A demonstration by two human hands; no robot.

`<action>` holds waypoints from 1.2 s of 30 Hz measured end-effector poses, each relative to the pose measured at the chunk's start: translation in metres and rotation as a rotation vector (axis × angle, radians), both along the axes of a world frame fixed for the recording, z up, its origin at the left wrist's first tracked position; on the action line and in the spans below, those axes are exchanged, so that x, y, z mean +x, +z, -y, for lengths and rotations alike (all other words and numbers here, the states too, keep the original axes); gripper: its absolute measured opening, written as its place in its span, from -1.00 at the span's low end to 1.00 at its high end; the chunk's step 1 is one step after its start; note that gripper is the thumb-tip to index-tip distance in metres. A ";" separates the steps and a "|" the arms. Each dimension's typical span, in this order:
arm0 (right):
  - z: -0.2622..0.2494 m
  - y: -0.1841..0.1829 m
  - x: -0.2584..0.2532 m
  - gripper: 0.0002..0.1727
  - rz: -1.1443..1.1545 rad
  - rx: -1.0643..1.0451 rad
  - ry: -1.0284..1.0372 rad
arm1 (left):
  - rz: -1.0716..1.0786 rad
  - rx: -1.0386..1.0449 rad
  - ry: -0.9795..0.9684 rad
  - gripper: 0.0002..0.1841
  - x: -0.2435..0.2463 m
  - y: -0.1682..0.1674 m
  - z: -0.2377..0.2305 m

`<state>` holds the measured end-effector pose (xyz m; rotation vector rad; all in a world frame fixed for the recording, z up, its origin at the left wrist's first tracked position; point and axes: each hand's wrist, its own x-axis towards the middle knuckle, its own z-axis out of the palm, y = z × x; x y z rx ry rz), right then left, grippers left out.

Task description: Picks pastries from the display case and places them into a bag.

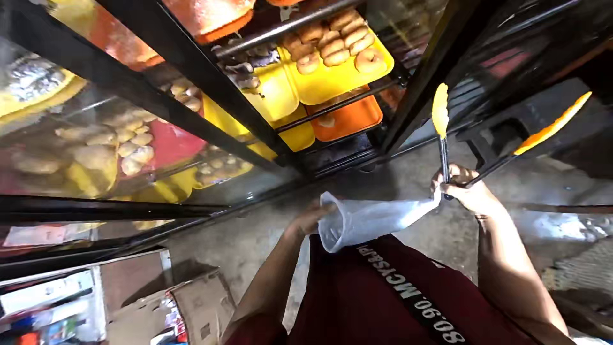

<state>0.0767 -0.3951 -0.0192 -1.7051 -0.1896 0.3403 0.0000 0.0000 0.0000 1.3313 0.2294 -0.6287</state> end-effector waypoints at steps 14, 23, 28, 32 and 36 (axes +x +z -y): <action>0.008 -0.094 0.015 0.06 -0.214 -0.369 0.169 | 0.203 0.828 0.439 -0.77 0.013 -0.025 0.045; -0.047 -0.107 0.069 -0.15 -0.149 -0.495 0.157 | 0.138 0.891 0.569 -0.86 0.007 -0.048 0.013; -0.089 -0.107 0.119 -0.31 0.006 -0.558 0.051 | 0.153 0.859 0.452 -0.88 0.022 -0.048 -0.019; -0.126 -0.106 0.164 -0.42 0.008 -0.653 0.048 | 0.138 0.773 0.412 -0.93 0.041 -0.047 -0.032; -0.155 -0.119 0.201 -0.43 0.031 -0.762 0.073 | 0.156 0.779 0.409 -0.93 0.065 -0.056 -0.045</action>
